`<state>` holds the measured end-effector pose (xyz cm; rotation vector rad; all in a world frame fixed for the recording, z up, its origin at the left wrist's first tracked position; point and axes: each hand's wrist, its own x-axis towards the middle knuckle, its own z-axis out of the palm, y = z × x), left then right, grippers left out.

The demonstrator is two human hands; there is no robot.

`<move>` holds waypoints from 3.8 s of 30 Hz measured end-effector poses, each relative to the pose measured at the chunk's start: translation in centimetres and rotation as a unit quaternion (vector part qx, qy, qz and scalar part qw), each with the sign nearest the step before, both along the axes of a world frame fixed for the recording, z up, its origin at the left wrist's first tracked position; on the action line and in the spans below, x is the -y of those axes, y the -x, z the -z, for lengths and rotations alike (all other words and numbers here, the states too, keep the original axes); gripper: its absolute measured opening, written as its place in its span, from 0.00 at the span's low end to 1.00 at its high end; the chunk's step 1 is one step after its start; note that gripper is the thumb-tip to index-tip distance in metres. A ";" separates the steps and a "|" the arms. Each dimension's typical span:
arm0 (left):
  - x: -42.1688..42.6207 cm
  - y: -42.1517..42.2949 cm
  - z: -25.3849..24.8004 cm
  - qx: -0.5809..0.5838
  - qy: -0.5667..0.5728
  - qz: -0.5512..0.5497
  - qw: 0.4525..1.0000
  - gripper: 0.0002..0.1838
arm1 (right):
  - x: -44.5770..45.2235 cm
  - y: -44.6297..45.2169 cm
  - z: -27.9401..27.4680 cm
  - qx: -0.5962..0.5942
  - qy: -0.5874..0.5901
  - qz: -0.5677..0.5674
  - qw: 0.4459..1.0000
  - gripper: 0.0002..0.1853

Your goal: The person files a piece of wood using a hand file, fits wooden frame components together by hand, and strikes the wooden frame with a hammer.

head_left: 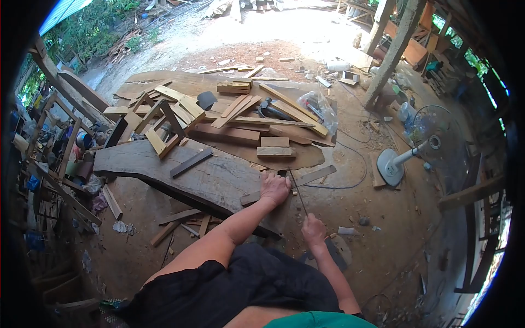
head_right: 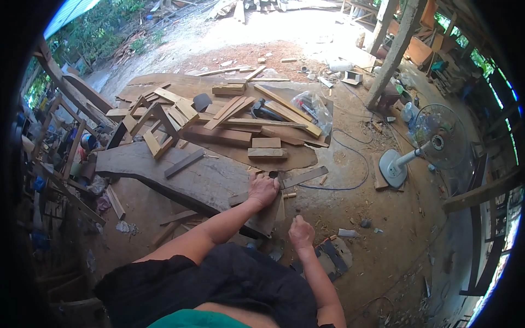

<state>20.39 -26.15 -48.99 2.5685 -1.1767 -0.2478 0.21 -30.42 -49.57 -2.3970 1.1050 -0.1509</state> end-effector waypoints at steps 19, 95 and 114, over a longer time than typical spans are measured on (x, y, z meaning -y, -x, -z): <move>0.0 0.2 -0.3 -0.003 0.016 0.006 1.000 0.26 | 1.5 -4.9 0.9 0.015 0.022 -0.002 1.000 0.10; -16.2 -4.4 -7.5 -0.248 0.084 0.135 0.956 0.20 | 2.2 -7.3 -8.3 0.156 -0.230 -0.113 0.954 0.13; -15.0 -4.7 -8.2 -0.239 0.039 0.128 0.962 0.21 | 0.8 -6.9 -8.9 0.108 -0.081 -0.092 0.987 0.14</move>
